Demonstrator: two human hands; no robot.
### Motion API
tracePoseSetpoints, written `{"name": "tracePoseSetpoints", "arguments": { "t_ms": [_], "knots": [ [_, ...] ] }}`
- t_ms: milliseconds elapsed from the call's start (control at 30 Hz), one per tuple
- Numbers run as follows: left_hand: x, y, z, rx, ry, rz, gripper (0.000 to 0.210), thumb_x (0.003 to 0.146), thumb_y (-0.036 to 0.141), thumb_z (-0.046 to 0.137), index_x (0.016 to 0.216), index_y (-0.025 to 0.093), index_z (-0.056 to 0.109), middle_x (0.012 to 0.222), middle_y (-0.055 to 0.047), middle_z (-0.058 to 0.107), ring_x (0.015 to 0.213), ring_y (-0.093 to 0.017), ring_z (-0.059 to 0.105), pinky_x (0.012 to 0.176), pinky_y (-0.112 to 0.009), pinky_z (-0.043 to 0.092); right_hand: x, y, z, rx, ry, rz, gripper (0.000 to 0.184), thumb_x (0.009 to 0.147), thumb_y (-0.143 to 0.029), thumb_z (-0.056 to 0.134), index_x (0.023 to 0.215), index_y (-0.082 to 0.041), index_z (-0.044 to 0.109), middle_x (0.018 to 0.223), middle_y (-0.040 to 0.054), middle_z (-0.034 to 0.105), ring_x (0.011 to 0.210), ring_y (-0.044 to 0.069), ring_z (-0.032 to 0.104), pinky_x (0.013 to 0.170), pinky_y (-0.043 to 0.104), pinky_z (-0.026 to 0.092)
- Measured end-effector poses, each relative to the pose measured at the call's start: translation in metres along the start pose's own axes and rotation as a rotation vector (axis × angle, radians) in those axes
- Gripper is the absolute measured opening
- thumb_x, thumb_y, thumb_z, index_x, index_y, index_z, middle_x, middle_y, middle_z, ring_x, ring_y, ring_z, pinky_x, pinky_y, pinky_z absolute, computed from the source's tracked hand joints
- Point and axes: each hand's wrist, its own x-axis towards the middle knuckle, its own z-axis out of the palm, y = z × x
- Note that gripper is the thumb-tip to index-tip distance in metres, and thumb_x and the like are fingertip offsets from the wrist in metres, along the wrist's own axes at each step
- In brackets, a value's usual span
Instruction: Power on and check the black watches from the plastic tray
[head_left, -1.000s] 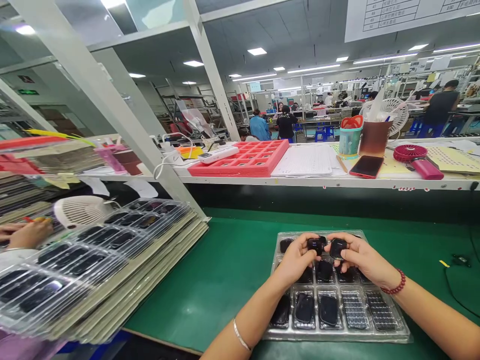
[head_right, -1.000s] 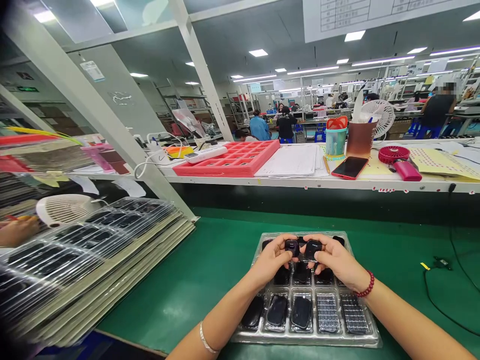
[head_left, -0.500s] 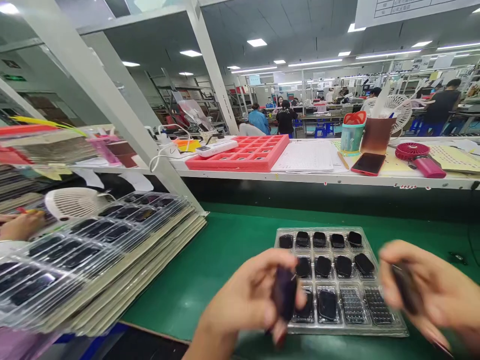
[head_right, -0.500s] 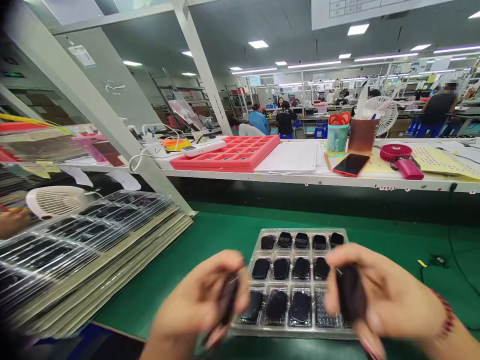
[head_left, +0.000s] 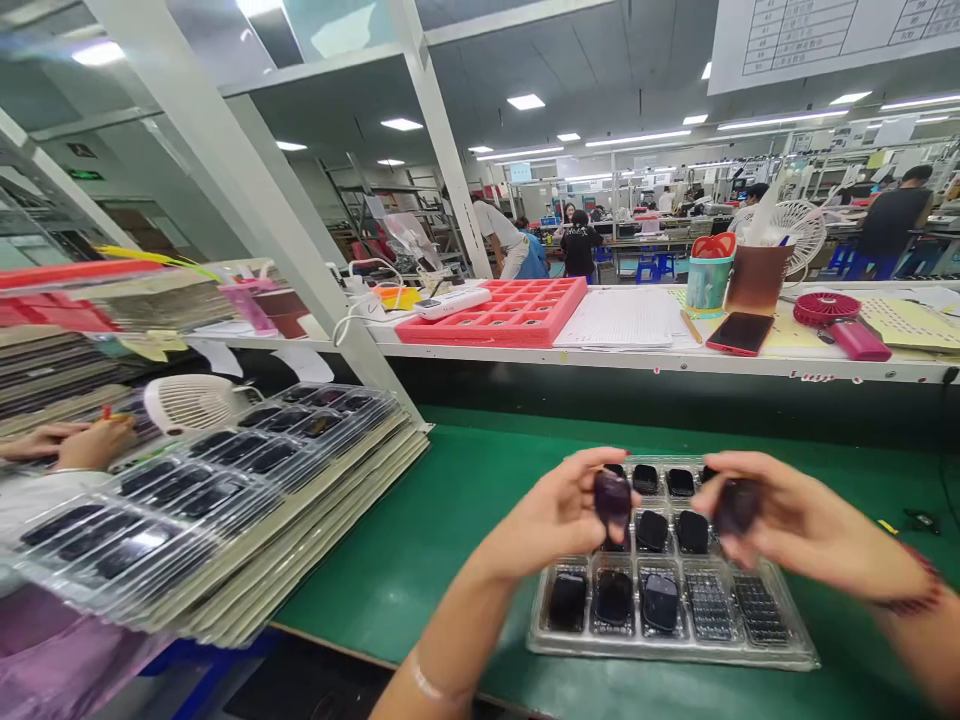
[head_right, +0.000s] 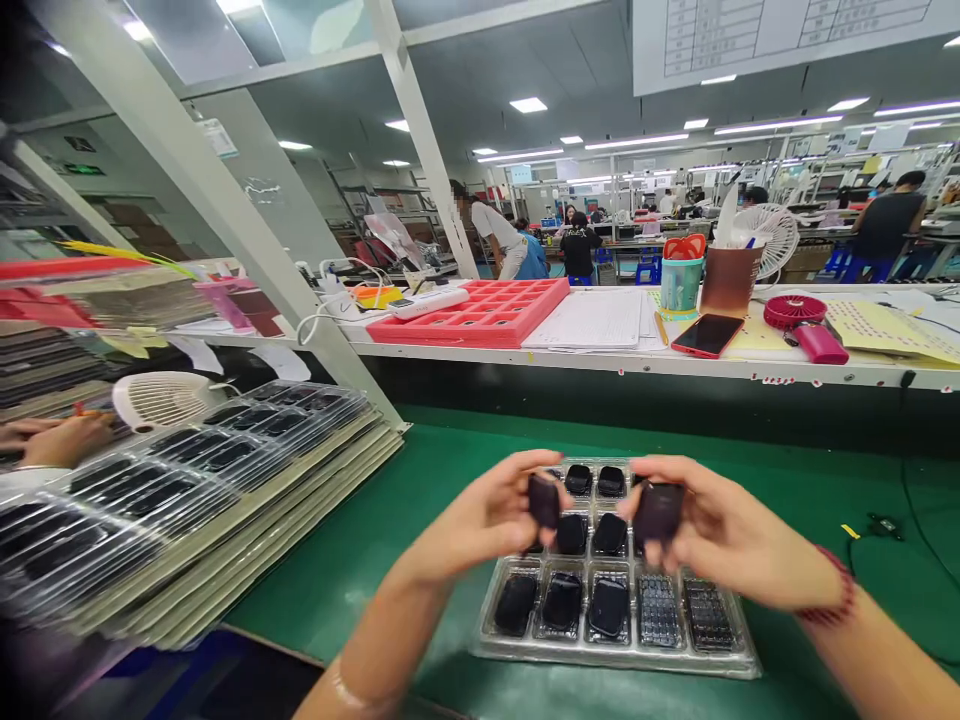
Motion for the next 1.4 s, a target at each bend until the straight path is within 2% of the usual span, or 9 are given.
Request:
{"name": "tracePoseSetpoints", "arguments": {
  "t_ms": [67, 167, 333, 467, 733, 1033, 1133, 1233, 1400],
  "knots": [
    [0.031, -0.023, 0.001, 0.088, 0.096, -0.097, 0.041, 0.075, 0.024, 0.064, 0.113, 0.017, 0.053, 0.092, -0.007, 0.063, 0.066, -0.012, 0.062, 0.051, -0.018, 0.041, 0.014, 0.012, 0.007, -0.026, -0.004, 0.032, 0.047, 0.082, -0.032, 0.061, 0.126, -0.025, 0.046, 0.112, 0.0097, 0.059, 0.077, 0.018, 0.062, 0.062, 0.031, 0.053],
    [0.06, -0.059, 0.0, 0.164, 0.18, -0.159, 0.02, 0.077, 0.02, 0.056, 0.095, 0.012, 0.058, 0.085, -0.005, 0.063, 0.056, -0.009, 0.058, 0.047, -0.018, 0.038, 0.039, 0.046, 0.011, -0.057, 0.106, 0.045, 0.027, 0.085, -0.032, 0.051, 0.107, -0.019, 0.059, 0.09, 0.0053, 0.062, 0.062, 0.013, 0.06, 0.055, 0.026, 0.051],
    [0.064, -0.089, -0.008, 0.142, 0.193, -0.204, 0.031, 0.07, 0.012, 0.055, 0.101, 0.015, 0.052, 0.091, -0.005, 0.062, 0.061, -0.01, 0.06, 0.046, -0.017, 0.036, 0.05, 0.084, 0.01, 0.007, 0.153, 0.074, 0.035, 0.079, -0.022, 0.052, 0.114, -0.02, 0.053, 0.096, 0.0058, 0.062, 0.066, 0.014, 0.061, 0.055, 0.026, 0.05],
    [0.06, -0.089, -0.01, 0.105, 0.22, -0.198, 0.032, 0.068, 0.008, 0.054, 0.099, 0.015, 0.051, 0.087, -0.003, 0.061, 0.058, -0.008, 0.058, 0.05, -0.018, 0.039, 0.047, 0.083, 0.011, -0.004, 0.152, 0.091, 0.039, 0.077, -0.017, 0.051, 0.116, -0.02, 0.052, 0.101, 0.0064, 0.062, 0.066, 0.013, 0.061, 0.056, 0.027, 0.051],
    [0.06, -0.093, -0.009, 0.05, 0.254, -0.137, 0.031, 0.067, 0.009, 0.056, 0.097, 0.015, 0.052, 0.085, -0.003, 0.06, 0.069, -0.011, 0.056, 0.062, -0.023, 0.047, 0.047, 0.086, 0.01, -0.05, 0.109, 0.113, 0.044, 0.076, -0.012, 0.049, 0.119, -0.02, 0.049, 0.103, 0.0069, 0.061, 0.068, 0.013, 0.061, 0.058, 0.026, 0.051],
    [0.058, -0.092, -0.012, 0.066, 0.289, -0.168, 0.043, 0.071, 0.014, 0.057, 0.113, 0.017, 0.051, 0.097, -0.006, 0.061, 0.071, -0.013, 0.06, 0.053, -0.019, 0.042, 0.043, 0.084, 0.013, -0.075, 0.111, 0.114, 0.046, 0.076, -0.014, 0.052, 0.121, -0.021, 0.049, 0.103, 0.0065, 0.061, 0.067, 0.014, 0.06, 0.058, 0.027, 0.051],
    [0.058, -0.092, -0.014, -0.006, 0.269, -0.186, 0.048, 0.076, 0.023, 0.057, 0.123, 0.018, 0.048, 0.107, -0.009, 0.057, 0.083, -0.018, 0.062, 0.056, -0.021, 0.045, 0.043, 0.084, 0.011, 0.019, 0.118, 0.086, 0.049, 0.08, -0.021, 0.053, 0.128, -0.024, 0.044, 0.111, 0.0076, 0.058, 0.077, 0.016, 0.061, 0.063, 0.03, 0.053],
    [0.058, -0.093, -0.016, -0.06, 0.243, -0.2, 0.054, 0.076, 0.031, 0.06, 0.127, 0.019, 0.047, 0.111, -0.011, 0.055, 0.083, -0.018, 0.062, 0.058, -0.022, 0.046, 0.044, 0.085, 0.007, 0.137, 0.116, 0.084, 0.053, 0.083, -0.031, 0.054, 0.134, -0.025, 0.038, 0.114, 0.0085, 0.056, 0.085, 0.018, 0.061, 0.069, 0.033, 0.054],
    [0.057, -0.096, -0.019, -0.065, 0.185, -0.186, 0.06, 0.074, 0.033, 0.065, 0.129, 0.021, 0.044, 0.1, -0.008, 0.056, 0.071, -0.015, 0.062, 0.053, -0.021, 0.042, 0.045, 0.087, 0.002, 0.183, 0.103, 0.107, 0.053, 0.08, -0.037, 0.063, 0.128, -0.023, 0.045, 0.101, 0.0065, 0.06, 0.067, 0.013, 0.059, 0.059, 0.027, 0.052]
  ]
}}
